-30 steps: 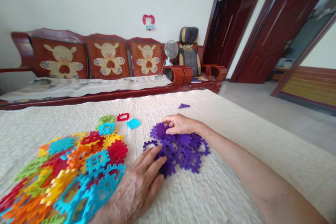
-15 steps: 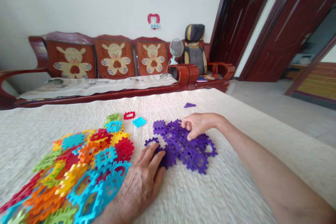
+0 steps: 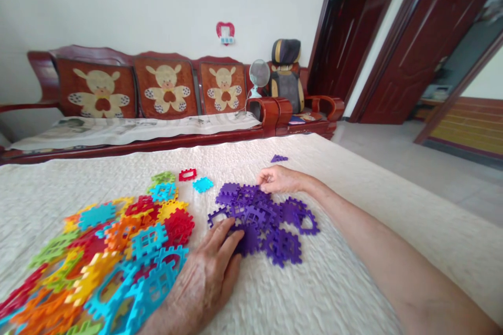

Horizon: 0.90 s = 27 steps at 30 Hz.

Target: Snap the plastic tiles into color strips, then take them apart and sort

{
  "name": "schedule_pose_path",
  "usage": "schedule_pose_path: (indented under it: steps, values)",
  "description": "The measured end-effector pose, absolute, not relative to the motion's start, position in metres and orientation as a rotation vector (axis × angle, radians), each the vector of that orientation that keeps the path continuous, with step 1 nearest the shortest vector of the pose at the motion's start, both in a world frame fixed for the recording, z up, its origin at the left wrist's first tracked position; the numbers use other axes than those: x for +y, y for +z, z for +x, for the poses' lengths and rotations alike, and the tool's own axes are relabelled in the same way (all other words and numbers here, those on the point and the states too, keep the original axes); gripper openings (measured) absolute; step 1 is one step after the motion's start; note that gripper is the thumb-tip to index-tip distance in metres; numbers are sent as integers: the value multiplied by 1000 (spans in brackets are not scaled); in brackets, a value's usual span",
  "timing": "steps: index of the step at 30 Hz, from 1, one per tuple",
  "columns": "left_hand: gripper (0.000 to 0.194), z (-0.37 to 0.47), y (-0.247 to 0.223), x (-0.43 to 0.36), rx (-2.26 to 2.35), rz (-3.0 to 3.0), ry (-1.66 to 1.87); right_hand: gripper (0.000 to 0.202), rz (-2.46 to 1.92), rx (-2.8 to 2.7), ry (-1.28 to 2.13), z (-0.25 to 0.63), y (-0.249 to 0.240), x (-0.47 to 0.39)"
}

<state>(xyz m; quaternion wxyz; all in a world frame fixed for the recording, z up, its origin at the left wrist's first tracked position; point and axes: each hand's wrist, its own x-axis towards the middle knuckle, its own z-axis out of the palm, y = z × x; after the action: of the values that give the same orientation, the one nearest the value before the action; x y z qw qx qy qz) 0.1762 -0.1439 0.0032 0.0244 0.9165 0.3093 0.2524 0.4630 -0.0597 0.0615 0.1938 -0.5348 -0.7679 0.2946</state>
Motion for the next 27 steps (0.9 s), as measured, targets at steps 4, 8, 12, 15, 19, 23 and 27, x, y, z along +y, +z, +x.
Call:
schedule_pose_path:
  steps: [4,8,12,15,19,23,27]
  values:
    - [37,175,4,-143,923,2828,820,23,-1841,-2230,796,496,77,-67]
    - [38,174,9,-145,864,2823,791,31,-1989,-2179,748,510,75,-64]
    - [41,173,19,-148,743,2821,693,42,-1805,-2133,528,490,53,-53]
    - [42,172,23,-149,629,2823,620,34,-1820,-2153,369,473,39,-48]
    - [44,170,20,-148,571,2811,579,23,-1923,-2090,378,473,36,-46]
    - [45,169,18,-148,540,2799,579,31,-1841,-2054,149,484,52,-48]
    - [45,170,20,-149,501,2799,585,49,-1628,-2264,481,471,75,-65]
